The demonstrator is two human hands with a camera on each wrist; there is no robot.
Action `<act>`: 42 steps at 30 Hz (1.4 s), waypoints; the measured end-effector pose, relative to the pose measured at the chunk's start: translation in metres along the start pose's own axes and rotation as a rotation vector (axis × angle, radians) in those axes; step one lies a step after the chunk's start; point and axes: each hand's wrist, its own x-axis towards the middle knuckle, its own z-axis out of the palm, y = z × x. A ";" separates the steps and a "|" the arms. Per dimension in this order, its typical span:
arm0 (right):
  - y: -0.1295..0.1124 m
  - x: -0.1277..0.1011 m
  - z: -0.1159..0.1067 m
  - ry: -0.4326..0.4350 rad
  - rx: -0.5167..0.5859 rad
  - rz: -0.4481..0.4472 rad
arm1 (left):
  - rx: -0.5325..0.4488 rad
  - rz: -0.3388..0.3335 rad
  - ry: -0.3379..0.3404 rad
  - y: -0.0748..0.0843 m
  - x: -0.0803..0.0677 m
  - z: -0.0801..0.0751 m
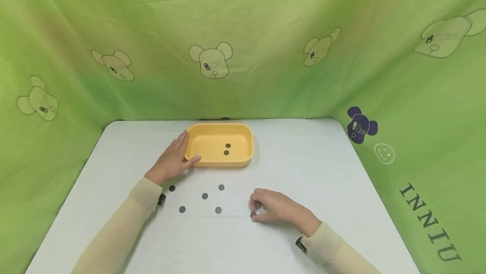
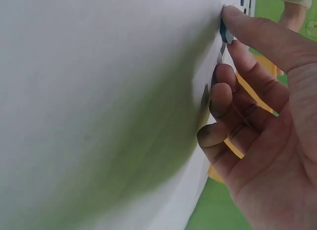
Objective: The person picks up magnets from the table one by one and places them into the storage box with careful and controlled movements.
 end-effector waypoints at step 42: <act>0.009 0.010 0.007 0.080 0.167 -0.093 | 0.003 -0.001 0.001 0.000 -0.001 0.001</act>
